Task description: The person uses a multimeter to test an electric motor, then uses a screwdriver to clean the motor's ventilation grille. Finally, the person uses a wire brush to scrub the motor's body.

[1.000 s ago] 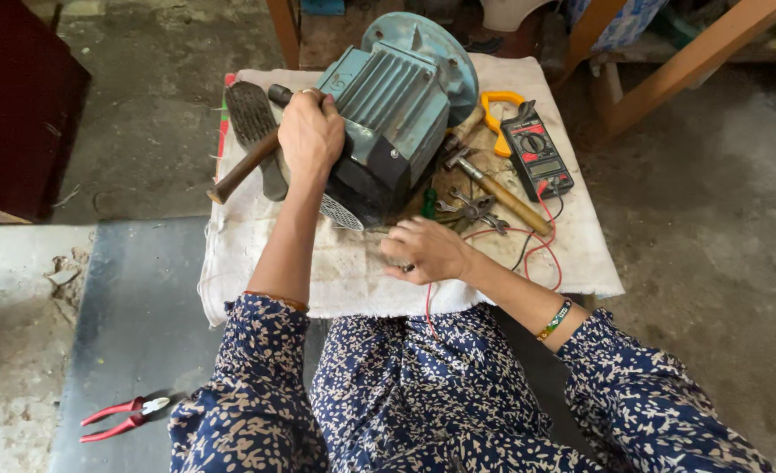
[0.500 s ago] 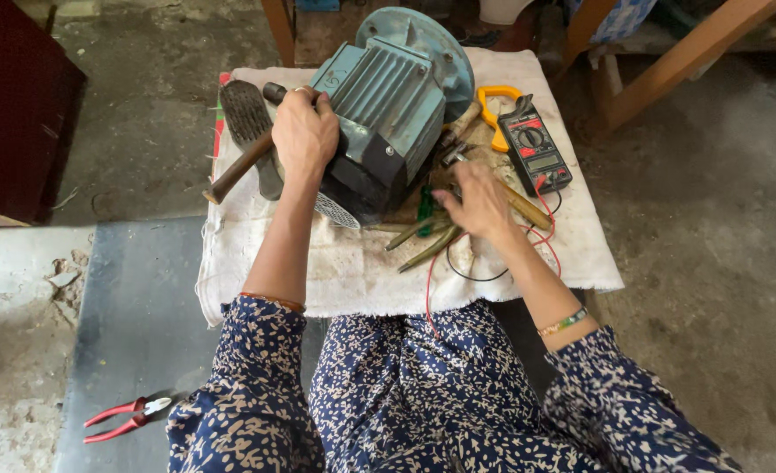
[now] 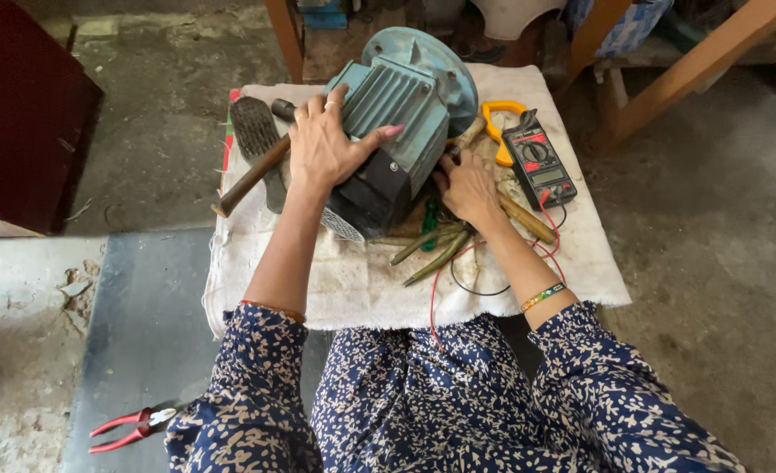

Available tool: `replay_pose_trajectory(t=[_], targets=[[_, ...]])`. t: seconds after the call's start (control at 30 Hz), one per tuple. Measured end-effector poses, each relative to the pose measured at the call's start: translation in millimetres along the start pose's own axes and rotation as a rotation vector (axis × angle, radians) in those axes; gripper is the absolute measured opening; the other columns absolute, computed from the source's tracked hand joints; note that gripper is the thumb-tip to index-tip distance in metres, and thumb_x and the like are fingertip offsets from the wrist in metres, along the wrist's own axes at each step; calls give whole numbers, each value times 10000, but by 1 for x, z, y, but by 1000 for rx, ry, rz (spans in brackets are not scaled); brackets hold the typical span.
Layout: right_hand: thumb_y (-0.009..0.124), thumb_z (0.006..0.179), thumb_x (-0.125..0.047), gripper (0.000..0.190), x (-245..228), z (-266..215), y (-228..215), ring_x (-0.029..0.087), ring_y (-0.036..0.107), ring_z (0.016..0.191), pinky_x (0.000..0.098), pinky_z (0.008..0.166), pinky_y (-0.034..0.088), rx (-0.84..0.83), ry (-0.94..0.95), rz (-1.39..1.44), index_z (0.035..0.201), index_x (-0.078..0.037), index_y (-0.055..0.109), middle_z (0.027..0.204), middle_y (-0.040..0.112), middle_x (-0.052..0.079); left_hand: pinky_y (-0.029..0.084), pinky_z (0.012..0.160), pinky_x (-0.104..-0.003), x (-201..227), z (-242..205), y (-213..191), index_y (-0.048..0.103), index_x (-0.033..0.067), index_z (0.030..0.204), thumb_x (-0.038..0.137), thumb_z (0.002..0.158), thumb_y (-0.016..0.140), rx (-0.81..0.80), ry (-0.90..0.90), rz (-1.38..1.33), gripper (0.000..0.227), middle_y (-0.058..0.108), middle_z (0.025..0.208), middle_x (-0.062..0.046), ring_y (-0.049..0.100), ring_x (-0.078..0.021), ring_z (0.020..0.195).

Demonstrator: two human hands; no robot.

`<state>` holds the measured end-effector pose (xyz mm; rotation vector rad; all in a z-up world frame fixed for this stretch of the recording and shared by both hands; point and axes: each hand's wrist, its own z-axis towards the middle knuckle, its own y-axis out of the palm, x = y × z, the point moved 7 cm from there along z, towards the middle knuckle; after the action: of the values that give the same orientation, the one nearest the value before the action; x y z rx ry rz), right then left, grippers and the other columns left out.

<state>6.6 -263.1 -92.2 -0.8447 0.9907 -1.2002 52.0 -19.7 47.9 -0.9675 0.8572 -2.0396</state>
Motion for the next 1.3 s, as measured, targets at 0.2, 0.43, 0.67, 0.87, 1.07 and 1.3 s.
replay_pose_trajectory(t=[0.2,0.43,0.67,0.87,1.07,1.3], targets=[[592,986,-336,375,-6,-1,2,415,571,1017,535,851,440,30,-100,-68,1310,-167,679,1084,583,225,469,991,-517,-25,8,19,420,165,1540,947,701,523,-255,-318,-71,1153,476,1447,-260,585,-456,1209],[594,904,-157,398,-7,3,15,411,639,932,513,712,516,-100,-199,-124,1282,-212,705,1117,605,270,455,1055,-475,-44,12,16,543,224,1482,896,751,536,-335,-446,-160,993,672,1274,-253,608,-383,1256],[603,790,-126,416,5,12,45,345,685,692,445,596,534,-69,-329,-168,1188,-112,724,897,675,235,462,1027,-470,-53,21,22,567,223,1456,850,771,561,-354,-381,-167,928,678,1274,-209,610,-375,1238],[588,845,-108,374,2,12,42,338,683,687,452,596,527,-83,-401,-220,1185,-159,736,852,680,197,460,1034,-464,-62,23,26,580,188,1440,818,792,591,-324,-327,-207,904,670,1287,-216,607,-372,1249],[616,752,-104,561,-10,2,7,395,653,643,510,545,504,-157,-346,-140,1301,-183,696,889,640,264,464,1037,-463,-63,25,26,605,185,1427,807,793,605,-325,-322,-220,888,672,1260,-244,617,-381,1239],[687,923,-106,181,32,-13,-50,372,629,1057,509,904,495,260,0,-11,1099,-66,668,1082,644,156,471,1013,-478,-53,18,21,611,204,1421,823,768,614,-272,-328,-206,900,687,1234,-242,625,-396,1212]])
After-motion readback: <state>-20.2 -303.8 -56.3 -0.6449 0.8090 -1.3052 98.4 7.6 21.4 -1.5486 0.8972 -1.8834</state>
